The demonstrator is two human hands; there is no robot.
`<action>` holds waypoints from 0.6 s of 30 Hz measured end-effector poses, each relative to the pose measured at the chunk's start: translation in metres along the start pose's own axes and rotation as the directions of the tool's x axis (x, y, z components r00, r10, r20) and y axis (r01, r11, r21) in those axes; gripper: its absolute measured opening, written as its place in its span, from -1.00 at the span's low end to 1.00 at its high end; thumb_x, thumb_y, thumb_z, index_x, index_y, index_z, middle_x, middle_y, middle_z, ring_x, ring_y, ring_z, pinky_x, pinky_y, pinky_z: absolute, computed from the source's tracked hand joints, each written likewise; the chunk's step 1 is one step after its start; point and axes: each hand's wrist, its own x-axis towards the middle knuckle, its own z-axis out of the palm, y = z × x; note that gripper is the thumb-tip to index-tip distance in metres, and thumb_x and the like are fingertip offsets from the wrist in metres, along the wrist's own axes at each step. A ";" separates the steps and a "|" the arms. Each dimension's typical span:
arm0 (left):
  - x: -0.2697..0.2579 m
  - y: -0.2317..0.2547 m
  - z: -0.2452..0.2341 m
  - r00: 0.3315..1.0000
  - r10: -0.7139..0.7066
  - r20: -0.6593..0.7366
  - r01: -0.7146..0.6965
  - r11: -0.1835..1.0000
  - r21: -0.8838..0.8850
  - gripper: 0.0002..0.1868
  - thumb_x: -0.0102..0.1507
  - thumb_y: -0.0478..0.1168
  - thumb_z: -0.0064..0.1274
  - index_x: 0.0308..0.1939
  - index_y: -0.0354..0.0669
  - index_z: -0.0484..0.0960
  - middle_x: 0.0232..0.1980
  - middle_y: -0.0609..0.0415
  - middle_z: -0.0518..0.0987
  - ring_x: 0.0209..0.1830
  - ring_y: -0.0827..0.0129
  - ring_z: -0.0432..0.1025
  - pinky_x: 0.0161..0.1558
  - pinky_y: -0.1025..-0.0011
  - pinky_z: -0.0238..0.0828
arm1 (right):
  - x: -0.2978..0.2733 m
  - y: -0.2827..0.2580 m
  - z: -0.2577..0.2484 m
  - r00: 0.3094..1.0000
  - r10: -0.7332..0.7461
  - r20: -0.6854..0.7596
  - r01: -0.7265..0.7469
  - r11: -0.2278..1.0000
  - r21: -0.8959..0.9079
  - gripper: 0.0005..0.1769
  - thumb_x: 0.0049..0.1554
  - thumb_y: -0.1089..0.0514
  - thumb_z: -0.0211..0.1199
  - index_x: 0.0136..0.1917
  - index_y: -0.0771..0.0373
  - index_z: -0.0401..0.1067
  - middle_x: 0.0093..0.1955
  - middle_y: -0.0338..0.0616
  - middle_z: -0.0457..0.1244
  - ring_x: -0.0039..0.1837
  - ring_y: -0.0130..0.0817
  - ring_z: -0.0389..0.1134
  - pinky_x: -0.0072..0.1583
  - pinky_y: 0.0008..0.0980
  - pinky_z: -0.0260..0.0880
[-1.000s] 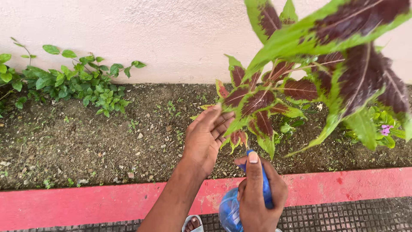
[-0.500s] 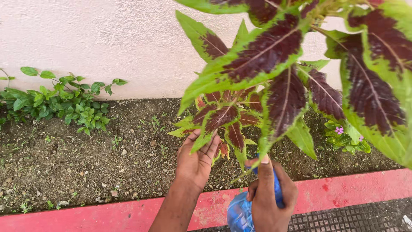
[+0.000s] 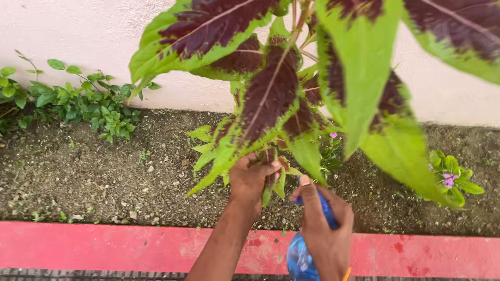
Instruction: The person uses a spray bottle to spray a plant and picks at its leaves and stem by hand.
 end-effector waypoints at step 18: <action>0.048 -0.018 -0.012 0.873 0.452 0.184 -0.472 0.878 0.077 -0.91 0.22 -0.31 0.19 -0.26 -0.26 0.62 -0.42 0.13 0.59 -0.53 0.52 0.39 -0.47 0.52 0.32 | 0.087 0.051 0.036 0.889 -0.388 0.242 0.381 0.921 0.079 -0.62 0.20 -0.05 0.19 -0.21 0.29 0.58 -0.36 -0.27 0.36 -0.51 -0.60 0.14 -0.44 -0.50 0.12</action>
